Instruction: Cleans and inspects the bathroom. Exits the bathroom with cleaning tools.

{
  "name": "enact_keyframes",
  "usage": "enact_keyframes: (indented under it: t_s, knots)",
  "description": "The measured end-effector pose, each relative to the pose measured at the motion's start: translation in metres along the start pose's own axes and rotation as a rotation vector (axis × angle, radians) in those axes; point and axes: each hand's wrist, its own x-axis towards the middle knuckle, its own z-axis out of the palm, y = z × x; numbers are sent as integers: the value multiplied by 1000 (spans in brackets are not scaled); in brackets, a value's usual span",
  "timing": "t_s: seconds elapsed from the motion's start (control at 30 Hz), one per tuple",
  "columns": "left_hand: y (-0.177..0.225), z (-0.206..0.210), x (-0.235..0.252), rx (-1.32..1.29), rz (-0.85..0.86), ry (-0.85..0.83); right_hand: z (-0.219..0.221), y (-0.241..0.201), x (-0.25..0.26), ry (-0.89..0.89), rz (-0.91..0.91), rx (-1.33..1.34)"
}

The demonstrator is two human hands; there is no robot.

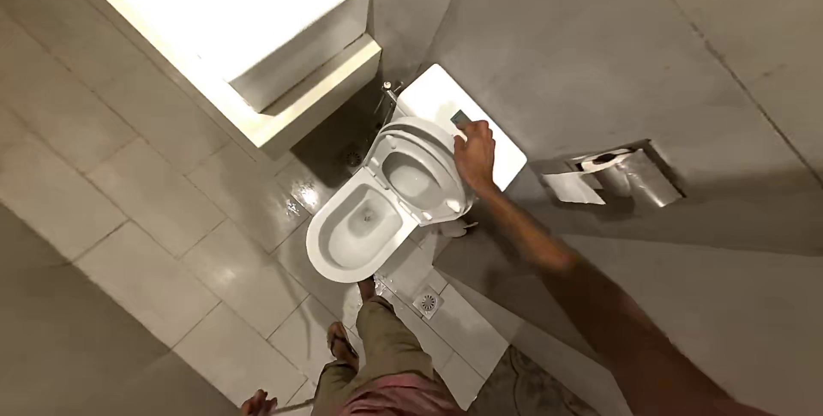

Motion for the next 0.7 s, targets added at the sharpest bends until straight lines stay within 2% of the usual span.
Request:
enact_keyframes:
  t_s: [0.07, 0.13, 0.23, 0.33, 0.5, 0.57, 0.7]
  knots:
    - [19, -3, 1, -14, 29, 16, 10, 26, 30, -75, 144, 10]
    - [32, -7, -4, -14, 75, 53, 26, 40, 42, -98, 204, -22]
    - [47, -16, -13, -3, 139, 169, 42, 28, 45, -53, 238, -134]
    - [44, -19, -18, 19, 142, 227, 34, 16, 46, -157, 231, -252]
    - [45, -27, -23, 25, 105, 196, 1, -1, 63, -433, 349, -264]
    - [48, -28, -12, 20, 142, 150, -3, -6, 74, -451, 371, -259]
    - [51, -44, -20, 52, 133, 103, -3, -9, 73, -495, 372, -241]
